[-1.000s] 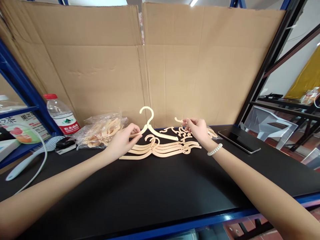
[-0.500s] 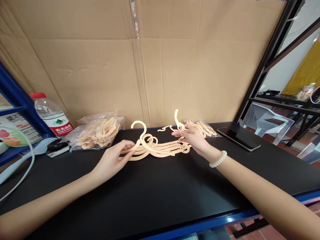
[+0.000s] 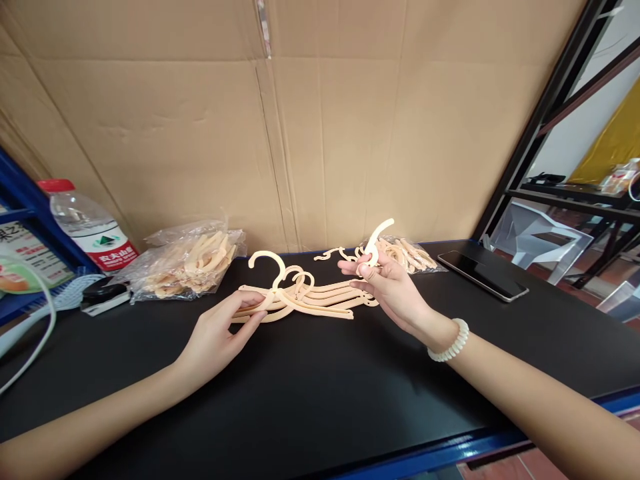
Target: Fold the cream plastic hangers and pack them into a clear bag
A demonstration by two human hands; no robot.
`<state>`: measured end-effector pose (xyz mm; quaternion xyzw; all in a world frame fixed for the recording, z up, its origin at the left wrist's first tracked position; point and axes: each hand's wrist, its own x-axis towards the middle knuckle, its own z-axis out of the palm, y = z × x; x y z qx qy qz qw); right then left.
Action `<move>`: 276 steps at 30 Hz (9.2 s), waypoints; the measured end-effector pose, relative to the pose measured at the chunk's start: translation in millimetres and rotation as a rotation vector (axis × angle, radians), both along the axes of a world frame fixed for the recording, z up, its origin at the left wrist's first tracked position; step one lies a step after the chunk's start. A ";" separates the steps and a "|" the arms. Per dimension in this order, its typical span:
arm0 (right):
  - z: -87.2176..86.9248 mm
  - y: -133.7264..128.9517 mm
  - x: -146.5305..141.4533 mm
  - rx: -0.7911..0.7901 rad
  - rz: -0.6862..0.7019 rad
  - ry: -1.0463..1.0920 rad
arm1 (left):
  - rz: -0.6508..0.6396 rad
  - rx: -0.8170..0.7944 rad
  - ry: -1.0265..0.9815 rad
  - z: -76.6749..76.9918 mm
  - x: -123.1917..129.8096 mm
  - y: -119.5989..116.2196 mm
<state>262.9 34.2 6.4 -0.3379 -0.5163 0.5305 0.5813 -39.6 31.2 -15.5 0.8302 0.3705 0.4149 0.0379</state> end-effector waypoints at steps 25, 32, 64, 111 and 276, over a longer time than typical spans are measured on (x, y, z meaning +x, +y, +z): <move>7.8 -3.0 13.9 -0.406 0.413 -0.071 | 0.074 0.144 -0.041 -3.9 -2.3 -0.5; 7.2 -3.8 12.7 -0.431 0.421 -0.056 | 0.076 0.130 -0.050 -1.5 -0.4 -3.0; -0.8 -5.2 4.7 -0.354 0.319 -0.114 | 0.021 0.154 -0.037 0.7 -0.3 -2.4; -4.4 -1.0 -2.8 -0.072 -0.033 -0.034 | 0.102 -0.169 -0.055 -1.7 -3.4 -1.2; -16.4 40.4 54.1 0.413 -0.106 -1.421 | 0.086 -0.124 0.330 -4.5 -43.8 41.8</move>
